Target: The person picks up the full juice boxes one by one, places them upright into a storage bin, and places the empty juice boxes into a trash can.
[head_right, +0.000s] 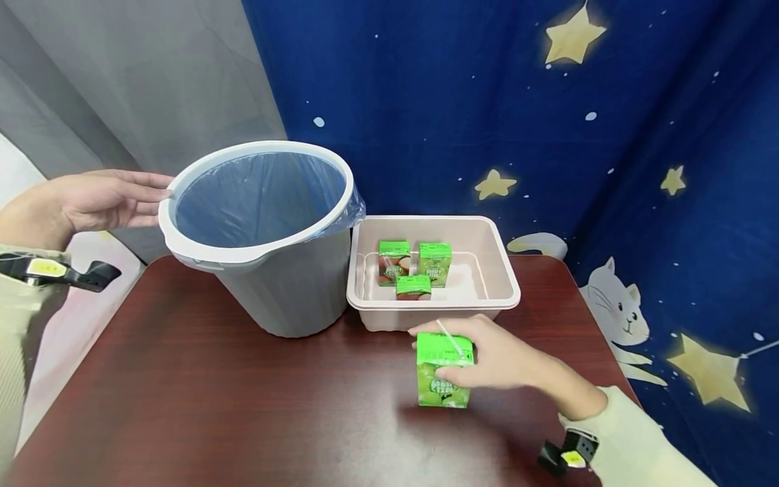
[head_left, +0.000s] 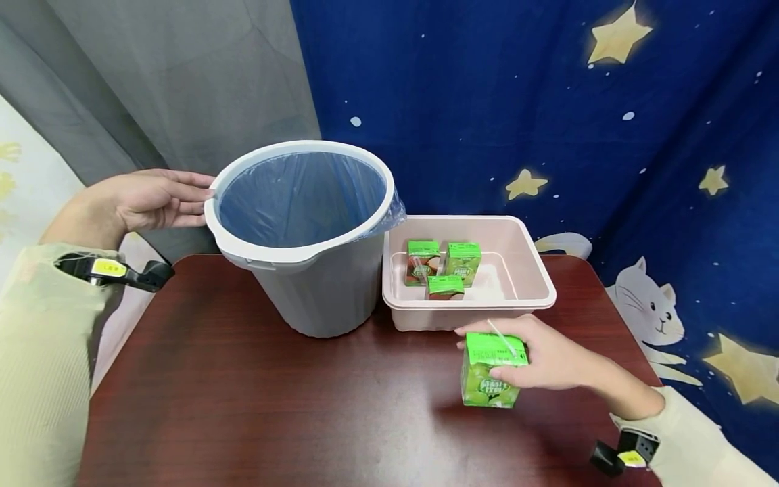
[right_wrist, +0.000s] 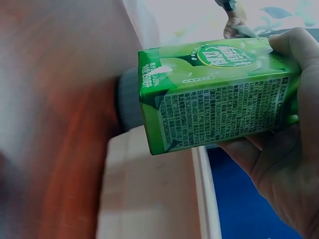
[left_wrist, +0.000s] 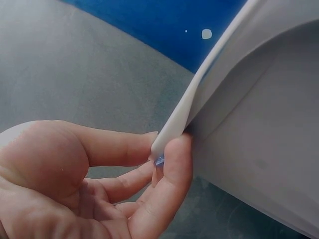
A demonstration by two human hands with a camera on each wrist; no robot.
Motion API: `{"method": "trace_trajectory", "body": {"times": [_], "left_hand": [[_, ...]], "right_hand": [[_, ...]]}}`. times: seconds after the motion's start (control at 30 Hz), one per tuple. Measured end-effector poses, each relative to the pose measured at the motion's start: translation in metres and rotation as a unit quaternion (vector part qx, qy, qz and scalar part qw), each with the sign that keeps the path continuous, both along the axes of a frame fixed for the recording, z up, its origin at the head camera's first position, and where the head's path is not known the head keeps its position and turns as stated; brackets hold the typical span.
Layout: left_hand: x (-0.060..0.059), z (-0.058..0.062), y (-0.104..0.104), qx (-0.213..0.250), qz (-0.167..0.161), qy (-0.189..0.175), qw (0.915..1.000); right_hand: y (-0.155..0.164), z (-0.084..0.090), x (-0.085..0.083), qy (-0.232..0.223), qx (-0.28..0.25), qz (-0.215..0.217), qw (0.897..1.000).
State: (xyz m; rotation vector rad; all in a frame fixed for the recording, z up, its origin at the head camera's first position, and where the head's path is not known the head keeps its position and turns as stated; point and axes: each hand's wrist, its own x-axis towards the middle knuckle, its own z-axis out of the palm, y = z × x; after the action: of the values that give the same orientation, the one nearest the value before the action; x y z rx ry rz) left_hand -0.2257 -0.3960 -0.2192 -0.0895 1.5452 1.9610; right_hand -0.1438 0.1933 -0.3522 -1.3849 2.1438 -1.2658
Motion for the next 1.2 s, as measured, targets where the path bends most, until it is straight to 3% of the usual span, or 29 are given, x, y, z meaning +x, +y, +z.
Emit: {"method": "trace_trajectory", "body": {"times": [0.47, 0.9, 1.2], "left_hand": [[-0.002, 0.001, 0.000, -0.007, 0.001, 0.000, 1.0000], [0.000, 0.003, 0.001, -0.013, 0.004, -0.002, 0.9999], [-0.002, 0.000, 0.000, -0.005, -0.004, -0.003, 1.0000]], "right_hand": [[-0.014, 0.075, -0.017, 0.061, 0.051, -0.061, 0.995], [-0.050, 0.130, -0.037, 0.160, 0.032, -0.026, 0.986], [-0.088, 0.168, -0.056, 0.144, 0.034, -0.057, 0.987]]}}
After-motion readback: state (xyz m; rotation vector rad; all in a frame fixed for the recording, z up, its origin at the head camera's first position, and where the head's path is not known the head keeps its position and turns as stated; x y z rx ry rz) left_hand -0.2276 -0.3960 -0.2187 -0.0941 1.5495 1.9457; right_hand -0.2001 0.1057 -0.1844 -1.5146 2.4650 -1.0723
